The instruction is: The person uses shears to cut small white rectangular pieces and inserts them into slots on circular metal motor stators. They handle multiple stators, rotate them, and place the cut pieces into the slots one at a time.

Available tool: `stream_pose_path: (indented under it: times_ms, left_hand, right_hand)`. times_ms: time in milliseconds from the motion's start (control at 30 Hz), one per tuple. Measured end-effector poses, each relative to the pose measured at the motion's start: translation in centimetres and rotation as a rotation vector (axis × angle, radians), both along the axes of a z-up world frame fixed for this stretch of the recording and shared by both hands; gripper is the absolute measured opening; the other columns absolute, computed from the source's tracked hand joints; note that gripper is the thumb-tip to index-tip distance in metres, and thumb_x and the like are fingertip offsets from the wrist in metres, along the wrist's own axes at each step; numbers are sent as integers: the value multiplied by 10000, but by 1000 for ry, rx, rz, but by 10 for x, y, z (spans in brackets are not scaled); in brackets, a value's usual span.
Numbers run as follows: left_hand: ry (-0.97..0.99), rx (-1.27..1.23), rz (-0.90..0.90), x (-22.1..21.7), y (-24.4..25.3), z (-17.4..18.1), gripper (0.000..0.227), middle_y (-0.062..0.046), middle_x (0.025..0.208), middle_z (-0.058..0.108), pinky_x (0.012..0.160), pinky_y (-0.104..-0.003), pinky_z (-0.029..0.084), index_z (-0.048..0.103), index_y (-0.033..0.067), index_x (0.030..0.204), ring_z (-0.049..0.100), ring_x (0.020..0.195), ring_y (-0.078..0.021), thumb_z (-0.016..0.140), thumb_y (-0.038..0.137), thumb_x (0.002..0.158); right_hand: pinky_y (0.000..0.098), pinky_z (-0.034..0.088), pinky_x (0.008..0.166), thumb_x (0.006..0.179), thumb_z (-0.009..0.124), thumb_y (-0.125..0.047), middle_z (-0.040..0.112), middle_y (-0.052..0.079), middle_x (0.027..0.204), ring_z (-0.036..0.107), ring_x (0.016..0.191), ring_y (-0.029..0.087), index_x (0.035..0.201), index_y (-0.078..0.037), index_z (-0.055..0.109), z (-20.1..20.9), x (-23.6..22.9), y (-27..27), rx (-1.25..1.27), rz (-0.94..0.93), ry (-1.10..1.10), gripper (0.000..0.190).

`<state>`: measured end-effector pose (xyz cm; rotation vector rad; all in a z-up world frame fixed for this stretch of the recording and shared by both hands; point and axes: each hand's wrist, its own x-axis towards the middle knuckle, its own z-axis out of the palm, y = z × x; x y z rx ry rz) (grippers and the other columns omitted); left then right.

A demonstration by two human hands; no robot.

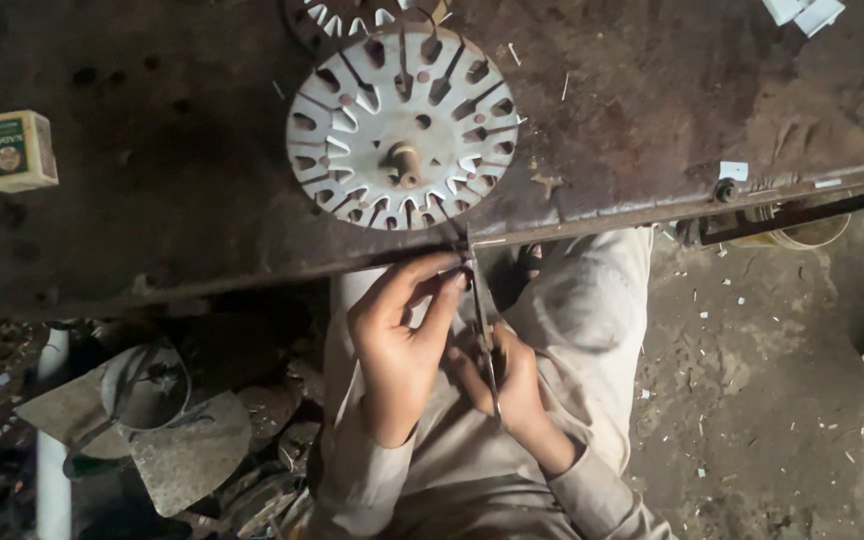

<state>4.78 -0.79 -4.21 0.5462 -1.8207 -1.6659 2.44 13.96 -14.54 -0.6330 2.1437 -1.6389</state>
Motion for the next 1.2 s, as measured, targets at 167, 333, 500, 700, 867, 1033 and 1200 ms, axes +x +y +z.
stream_pose_path:
  times_ms: [167, 333, 500, 700, 867, 1033, 1200]
  left_hand:
    - [-27, 14, -41, 1, -5, 0, 193, -80, 1037, 771, 830, -245, 601, 709, -35, 1135, 737, 934, -109, 726, -26, 942]
    - [-82, -47, -27, 0, -7, 5, 175, -73, 986, 782, 801, -242, 597, 731, -24, 1100, 745, 886, -105, 756, -11, 927]
    - [-75, -90, -32, -2, -8, 12, 175, -82, 1006, 777, 817, -244, 601, 725, -18, 1099, 746, 905, -107, 759, 4, 928]
    - [-71, -78, -36, 1, -8, 11, 172, -88, 1013, 778, 816, -245, 595, 723, -18, 1102, 741, 905, -110, 761, 9, 936]
    - [-48, -95, -33, 1, -7, 6, 184, -89, 1018, 782, 816, -254, 592, 719, -23, 1117, 737, 904, -116, 756, -4, 937]
    - [-51, -39, -113, 8, -7, -4, 219, -87, 1026, 769, 826, -260, 607, 697, -17, 1149, 754, 929, -119, 704, -38, 931]
    - [-100, -13, -127, 13, -5, -13, 183, -78, 984, 768, 790, -255, 603, 704, -19, 1103, 751, 880, -119, 723, -32, 921]
  right_hand:
    - [262, 401, 523, 823, 828, -90, 586, 10, 672, 500, 584, 78, 814, -56, 588, -1, 0, 0, 15, -10, -146, 242]
    - [256, 425, 528, 834, 804, -92, 584, -7, 655, 519, 583, 66, 820, -62, 585, -7, -4, -3, 35, 20, -113, 222]
    - [259, 489, 541, 805, 716, -23, 638, -1, 687, 590, 600, 71, 871, -53, 625, -14, -8, -5, -2, 47, -114, 116]
    - [266, 512, 517, 818, 666, 5, 679, 20, 634, 642, 555, 85, 801, -49, 604, -34, 1, -2, 8, -9, -129, 84]
    - [264, 465, 555, 811, 781, -20, 592, 8, 726, 560, 628, 79, 888, -45, 615, -33, 2, -6, 15, -35, -81, 185]
    - [255, 482, 613, 813, 763, -28, 578, -24, 857, 564, 715, 65, 1087, -41, 569, -17, 2, -8, -127, 32, -151, 336]
    - [256, 496, 596, 797, 708, -20, 611, 5, 779, 584, 661, 75, 1049, -37, 606, -17, 1, -7, -24, -21, -84, 272]
